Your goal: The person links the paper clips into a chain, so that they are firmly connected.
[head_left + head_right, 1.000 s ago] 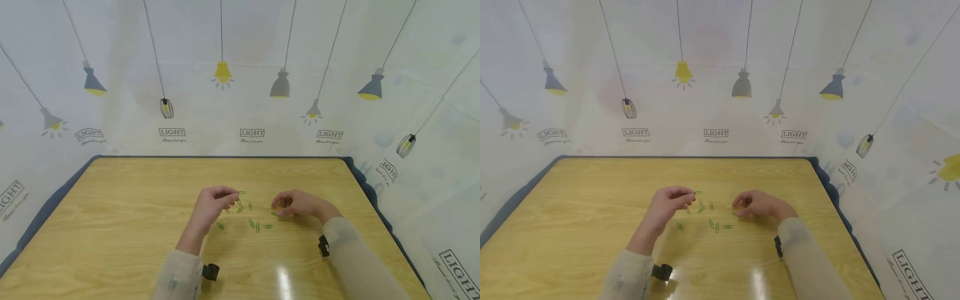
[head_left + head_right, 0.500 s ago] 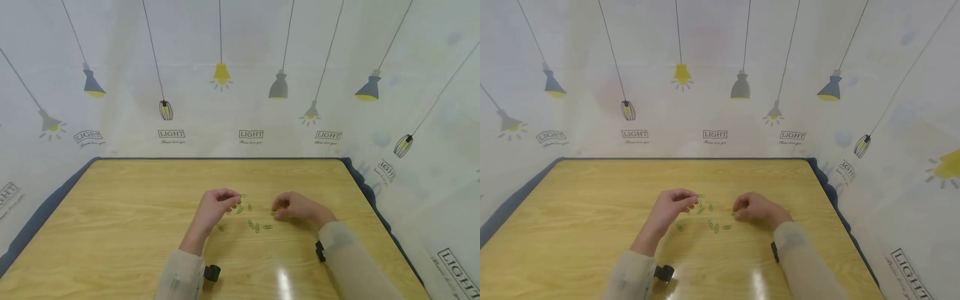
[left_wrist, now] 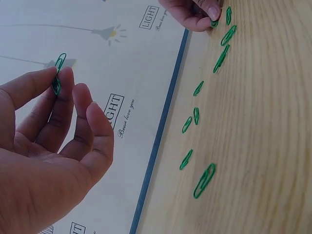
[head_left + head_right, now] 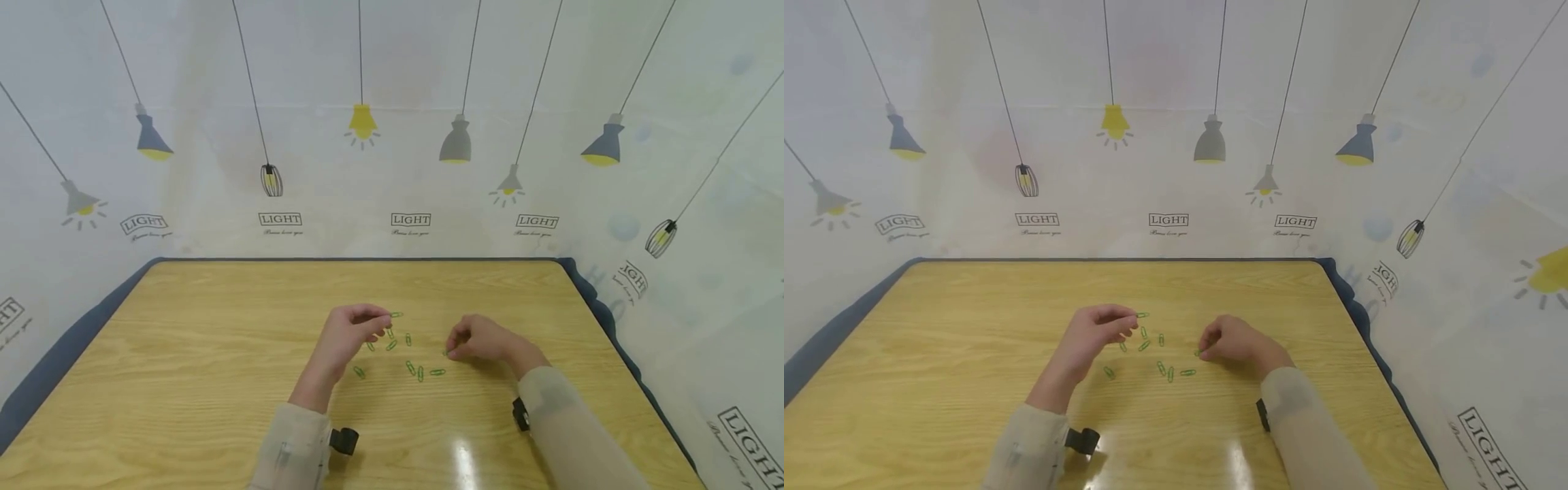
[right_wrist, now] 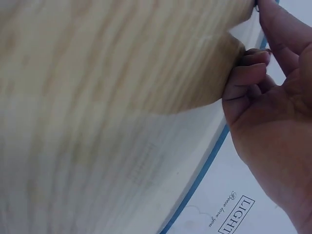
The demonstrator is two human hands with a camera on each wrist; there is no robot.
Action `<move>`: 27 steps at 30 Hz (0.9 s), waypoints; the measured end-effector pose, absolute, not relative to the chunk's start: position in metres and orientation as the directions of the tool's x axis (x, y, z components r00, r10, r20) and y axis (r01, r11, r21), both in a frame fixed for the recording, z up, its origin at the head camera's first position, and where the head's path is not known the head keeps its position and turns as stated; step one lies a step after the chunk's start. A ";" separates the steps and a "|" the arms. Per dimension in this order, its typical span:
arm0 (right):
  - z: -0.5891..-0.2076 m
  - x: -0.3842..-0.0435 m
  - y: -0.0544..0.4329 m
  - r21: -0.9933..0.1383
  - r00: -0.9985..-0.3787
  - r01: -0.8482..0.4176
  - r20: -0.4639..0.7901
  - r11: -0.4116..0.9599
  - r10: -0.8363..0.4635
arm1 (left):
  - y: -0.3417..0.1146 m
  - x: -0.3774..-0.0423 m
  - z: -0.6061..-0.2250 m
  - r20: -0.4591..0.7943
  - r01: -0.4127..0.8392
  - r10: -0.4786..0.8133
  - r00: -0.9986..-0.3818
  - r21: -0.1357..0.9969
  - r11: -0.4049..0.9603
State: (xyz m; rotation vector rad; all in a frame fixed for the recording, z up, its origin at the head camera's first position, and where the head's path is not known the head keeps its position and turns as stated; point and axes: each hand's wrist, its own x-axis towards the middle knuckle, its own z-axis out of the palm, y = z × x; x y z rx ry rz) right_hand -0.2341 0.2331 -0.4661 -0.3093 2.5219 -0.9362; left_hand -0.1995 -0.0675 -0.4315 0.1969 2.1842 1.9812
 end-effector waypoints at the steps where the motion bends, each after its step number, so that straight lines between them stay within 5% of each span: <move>1: -0.465 -0.234 0.233 -0.662 -0.881 -0.064 -0.314 0.747 -0.353 | -0.069 -0.200 -0.431 -0.045 -0.023 0.218 -0.975 0.995 0.100; 9: -0.454 -0.226 0.228 -0.733 -0.873 -0.038 -0.307 0.679 -0.380 | -0.073 -0.204 -0.429 -0.051 -0.030 0.209 -0.977 0.995 0.100; 27: -0.427 -0.165 0.176 -0.895 -0.946 -0.105 -0.044 0.433 -0.321 | -0.074 -0.200 -0.426 -0.036 -0.012 0.208 -0.977 0.993 0.118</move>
